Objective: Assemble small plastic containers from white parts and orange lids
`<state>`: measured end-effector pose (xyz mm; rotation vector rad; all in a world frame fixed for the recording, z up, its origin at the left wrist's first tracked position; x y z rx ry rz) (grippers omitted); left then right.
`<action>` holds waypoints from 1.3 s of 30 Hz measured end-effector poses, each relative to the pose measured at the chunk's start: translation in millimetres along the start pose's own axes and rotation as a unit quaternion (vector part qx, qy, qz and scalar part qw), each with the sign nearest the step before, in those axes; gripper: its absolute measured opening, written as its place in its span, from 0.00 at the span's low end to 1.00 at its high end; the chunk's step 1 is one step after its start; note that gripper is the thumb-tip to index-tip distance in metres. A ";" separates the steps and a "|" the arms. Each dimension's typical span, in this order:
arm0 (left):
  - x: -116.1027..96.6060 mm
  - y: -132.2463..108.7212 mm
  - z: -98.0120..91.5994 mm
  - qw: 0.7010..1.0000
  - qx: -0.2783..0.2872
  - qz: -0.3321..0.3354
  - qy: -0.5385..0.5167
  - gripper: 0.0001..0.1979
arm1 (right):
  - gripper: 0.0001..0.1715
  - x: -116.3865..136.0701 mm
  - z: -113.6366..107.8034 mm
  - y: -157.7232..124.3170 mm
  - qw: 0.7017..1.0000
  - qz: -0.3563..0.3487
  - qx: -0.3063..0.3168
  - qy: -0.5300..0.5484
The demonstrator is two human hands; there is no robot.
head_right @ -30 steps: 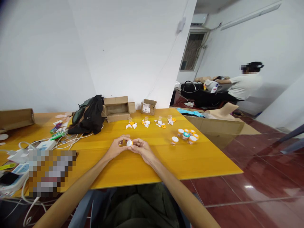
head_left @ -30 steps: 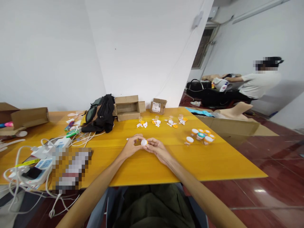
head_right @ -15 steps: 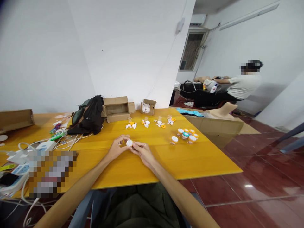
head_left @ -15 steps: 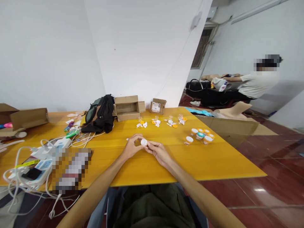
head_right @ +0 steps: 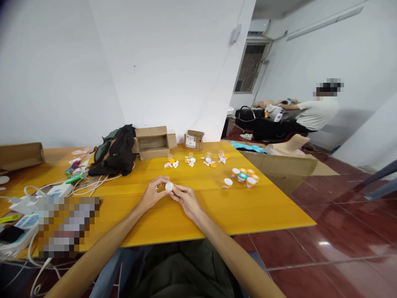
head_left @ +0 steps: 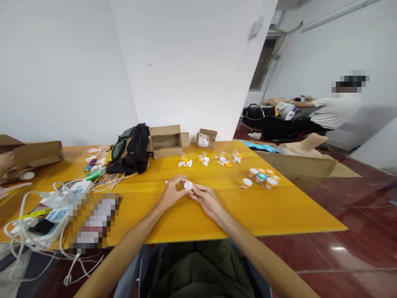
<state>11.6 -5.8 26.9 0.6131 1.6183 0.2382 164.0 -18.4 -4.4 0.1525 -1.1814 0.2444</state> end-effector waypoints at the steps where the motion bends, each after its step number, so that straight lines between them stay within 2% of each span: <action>1: -0.2 0.4 -0.3 1.000 0.002 -0.003 0.002 0.11 | 0.20 0.0 0.2 0.0 1.000 0.001 -0.002 0.001; 15: -0.8 2.0 -2.5 0.999 0.028 -0.017 -0.039 0.18 | 0.21 -1.4 -2.5 0.9 1.000 -0.004 0.008 -0.011; 27: -3.6 2.5 -1.5 0.996 0.047 -0.012 -0.071 0.19 | 0.21 0.4 -4.5 2.2 0.999 0.015 0.031 -0.024; 33: -3.3 2.0 0.6 1.000 0.016 -0.002 -0.024 0.14 | 0.19 -1.9 -4.8 2.8 0.999 0.012 0.037 -0.024; 39: -0.1 0.0 1.9 1.000 -0.011 -0.010 0.018 0.13 | 0.19 -3.8 -3.3 2.1 0.999 0.021 0.032 -0.011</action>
Point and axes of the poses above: each hand's wrist, its own y-axis towards the middle knuckle, its own z-axis out of the palm, x = y × z, the point moved 2 cm from there along y, towards the middle knuckle, and after that the axes turned 14 degrees about -y, right-handed, at the moved point
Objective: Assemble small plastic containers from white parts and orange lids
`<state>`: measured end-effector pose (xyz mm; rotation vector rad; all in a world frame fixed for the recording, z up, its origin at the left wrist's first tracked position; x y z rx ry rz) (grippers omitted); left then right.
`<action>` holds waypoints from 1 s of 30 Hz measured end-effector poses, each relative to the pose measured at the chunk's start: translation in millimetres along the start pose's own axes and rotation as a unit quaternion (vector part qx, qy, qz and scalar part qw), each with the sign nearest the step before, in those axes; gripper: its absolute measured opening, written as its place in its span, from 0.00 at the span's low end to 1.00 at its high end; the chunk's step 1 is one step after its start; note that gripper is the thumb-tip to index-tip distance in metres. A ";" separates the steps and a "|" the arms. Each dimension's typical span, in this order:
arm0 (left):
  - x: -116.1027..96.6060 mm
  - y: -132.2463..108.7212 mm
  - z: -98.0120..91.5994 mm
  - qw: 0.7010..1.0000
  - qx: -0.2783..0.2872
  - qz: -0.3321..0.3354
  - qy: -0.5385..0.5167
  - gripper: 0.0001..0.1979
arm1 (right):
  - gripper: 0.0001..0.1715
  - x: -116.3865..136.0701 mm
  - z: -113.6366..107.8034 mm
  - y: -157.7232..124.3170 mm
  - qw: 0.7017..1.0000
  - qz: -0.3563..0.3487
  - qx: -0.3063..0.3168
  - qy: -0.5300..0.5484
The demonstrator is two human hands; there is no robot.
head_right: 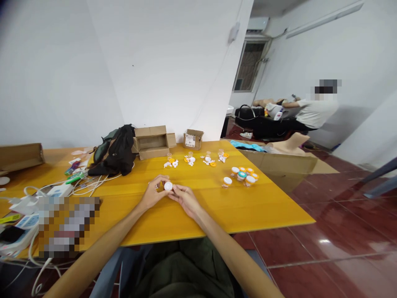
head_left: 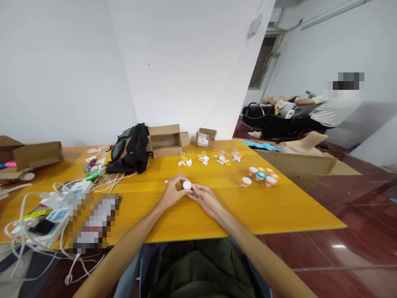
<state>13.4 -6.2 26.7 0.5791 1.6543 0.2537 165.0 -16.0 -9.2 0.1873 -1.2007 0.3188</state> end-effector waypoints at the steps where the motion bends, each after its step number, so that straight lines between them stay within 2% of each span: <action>1: 0.3 -0.3 0.2 1.000 0.000 -0.001 0.000 0.14 | 0.19 -0.1 0.1 0.1 1.000 -0.001 0.001 0.000; 18: -3.2 1.7 1.0 0.998 0.036 -0.004 -0.046 0.14 | 0.21 1.5 -0.7 2.1 1.000 0.000 0.009 -0.003; 30: -7.4 1.7 0.6 0.994 0.072 0.004 -0.082 0.17 | 0.24 7.5 3.5 -0.1 0.999 0.032 0.013 0.010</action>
Point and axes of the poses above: each hand's wrist, its own y-axis towards the middle knuckle, its own z-axis out of the palm, x = y × z, the point moved 2 cm from there along y, towards the middle knuckle, and after that the axes turned 14 degrees about -y, right-handed, at the moved point
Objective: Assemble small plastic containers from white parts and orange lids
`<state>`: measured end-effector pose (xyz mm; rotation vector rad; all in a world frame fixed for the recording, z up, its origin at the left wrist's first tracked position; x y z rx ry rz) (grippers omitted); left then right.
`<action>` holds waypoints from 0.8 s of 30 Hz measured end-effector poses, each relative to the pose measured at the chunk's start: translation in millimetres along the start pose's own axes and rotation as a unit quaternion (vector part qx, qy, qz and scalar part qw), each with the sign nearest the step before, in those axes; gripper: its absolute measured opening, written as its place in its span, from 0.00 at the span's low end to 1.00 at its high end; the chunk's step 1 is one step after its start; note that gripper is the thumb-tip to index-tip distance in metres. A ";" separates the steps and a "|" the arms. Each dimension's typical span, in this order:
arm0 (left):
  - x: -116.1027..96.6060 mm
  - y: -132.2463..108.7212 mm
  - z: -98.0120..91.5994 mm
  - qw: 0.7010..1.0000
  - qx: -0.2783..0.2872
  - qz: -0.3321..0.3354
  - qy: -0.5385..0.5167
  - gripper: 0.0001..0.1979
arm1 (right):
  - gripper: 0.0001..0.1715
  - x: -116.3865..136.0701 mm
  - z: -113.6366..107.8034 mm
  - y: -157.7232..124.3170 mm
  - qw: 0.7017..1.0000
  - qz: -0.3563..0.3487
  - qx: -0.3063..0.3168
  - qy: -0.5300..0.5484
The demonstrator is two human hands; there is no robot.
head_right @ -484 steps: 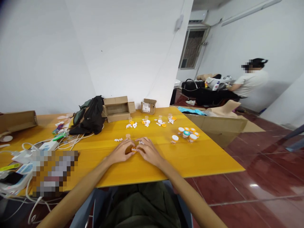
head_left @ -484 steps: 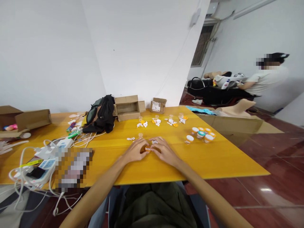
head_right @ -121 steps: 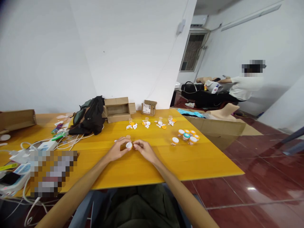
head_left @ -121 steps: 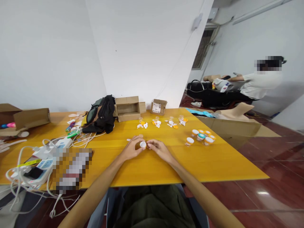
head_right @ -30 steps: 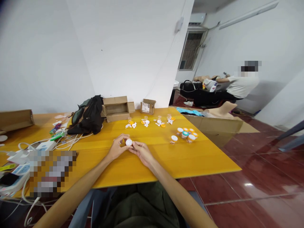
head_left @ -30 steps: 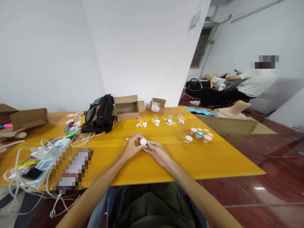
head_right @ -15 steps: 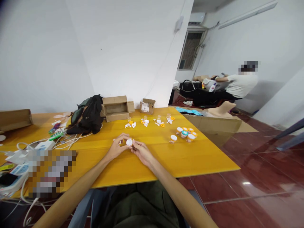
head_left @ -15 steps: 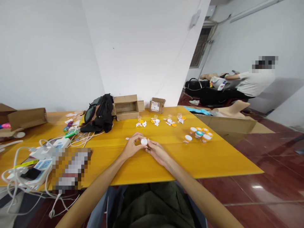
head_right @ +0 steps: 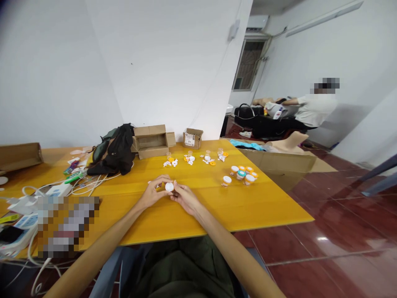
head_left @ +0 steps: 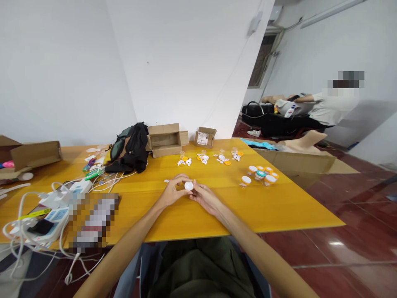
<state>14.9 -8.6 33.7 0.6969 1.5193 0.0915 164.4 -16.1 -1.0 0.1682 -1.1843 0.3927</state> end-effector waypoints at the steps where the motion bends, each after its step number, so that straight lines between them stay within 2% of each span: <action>1: -0.1 0.1 0.1 1.000 0.002 0.000 -0.001 0.17 | 0.23 0.6 0.4 -0.2 1.000 0.001 0.002 -0.003; 11: 2.7 -0.8 -0.9 0.999 -0.001 -0.009 0.041 0.12 | 0.27 1.1 3.4 -0.5 1.000 0.000 -0.012 -0.027; 16: 5.9 -3.6 -0.3 0.995 0.016 0.012 0.098 0.09 | 0.32 -3.7 1.4 -2.2 0.993 -0.047 -0.035 -0.104; 21: 5.5 -8.8 1.5 0.981 0.072 0.028 0.180 0.06 | 0.37 -3.8 -10.0 -13.0 0.959 -0.096 -0.053 -0.262; 24: 5.1 -11.8 3.6 0.965 0.116 0.020 0.234 0.05 | 0.36 0.0 -22.9 -21.5 0.932 -0.117 -0.092 -0.331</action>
Point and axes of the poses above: each hand's wrist, its own y-axis towards the middle knuckle, its own z-axis out of the palm, x = y × z, the point moved 2 cm from there along y, towards the middle knuckle, and after that the axes turned 14 degrees about -y, right-handed, at the moved point
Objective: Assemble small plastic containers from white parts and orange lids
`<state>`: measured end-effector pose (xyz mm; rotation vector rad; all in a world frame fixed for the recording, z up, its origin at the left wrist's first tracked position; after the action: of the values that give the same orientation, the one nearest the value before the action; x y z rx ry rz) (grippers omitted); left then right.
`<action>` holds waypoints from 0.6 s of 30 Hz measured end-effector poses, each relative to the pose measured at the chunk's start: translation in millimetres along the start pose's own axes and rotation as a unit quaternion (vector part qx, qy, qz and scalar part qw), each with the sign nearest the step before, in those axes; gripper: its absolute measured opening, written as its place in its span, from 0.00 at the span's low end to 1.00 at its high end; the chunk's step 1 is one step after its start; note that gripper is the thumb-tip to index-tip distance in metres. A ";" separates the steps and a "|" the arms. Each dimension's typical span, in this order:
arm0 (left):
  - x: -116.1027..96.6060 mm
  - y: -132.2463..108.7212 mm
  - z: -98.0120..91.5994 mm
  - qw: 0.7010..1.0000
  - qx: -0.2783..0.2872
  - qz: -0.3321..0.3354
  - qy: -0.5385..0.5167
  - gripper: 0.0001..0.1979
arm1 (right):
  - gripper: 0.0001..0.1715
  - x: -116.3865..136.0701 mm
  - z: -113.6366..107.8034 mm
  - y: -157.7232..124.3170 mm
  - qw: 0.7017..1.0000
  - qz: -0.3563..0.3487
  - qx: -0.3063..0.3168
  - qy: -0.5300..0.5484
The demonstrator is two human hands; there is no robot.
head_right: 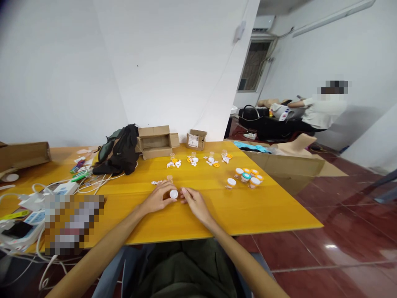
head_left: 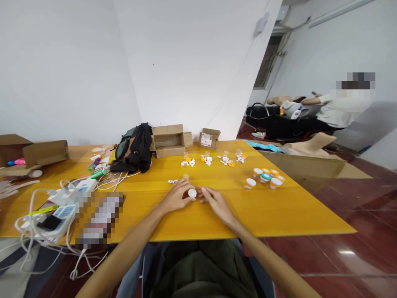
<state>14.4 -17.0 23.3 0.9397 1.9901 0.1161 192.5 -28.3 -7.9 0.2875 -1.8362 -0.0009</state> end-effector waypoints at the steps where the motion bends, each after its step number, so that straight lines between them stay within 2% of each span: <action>1: -0.4 -0.5 0.7 1.000 0.013 -0.002 0.016 0.06 | 0.36 -1.4 -4.6 -1.4 1.000 0.000 -0.011 -0.019; 7: -2.6 -1.3 0.9 0.996 0.031 -0.013 0.086 0.09 | 0.32 -8.6 -15.3 -2.5 0.995 -0.005 -0.014 -0.095; 12: -3.7 -3.7 -3.0 0.996 0.017 -0.005 0.082 0.18 | 0.26 -16.1 -13.0 9.5 0.988 -0.015 -0.016 -0.154; 15: -0.7 -6.0 -11.9 0.997 -0.022 -0.002 0.075 0.17 | 0.19 -17.0 -13.5 23.4 0.976 -0.055 -0.038 -0.208; 18: 6.9 -7.3 -27.6 0.992 -0.106 -0.009 0.062 0.12 | 0.18 -12.7 -9.9 39.0 0.961 -0.104 -0.035 -0.254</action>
<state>-12.9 -10.3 31.7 0.7931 2.0530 0.3760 197.4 13.4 -11.3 0.4614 -2.2987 -0.3110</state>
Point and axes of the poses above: each hand's wrist, its own y-axis towards the middle knuckle, its own z-axis out of the palm, x = y × z, the point moved 2 cm from there along y, towards the middle knuckle, and after that the axes turned 14 degrees about -y, right-handed, at the moved point
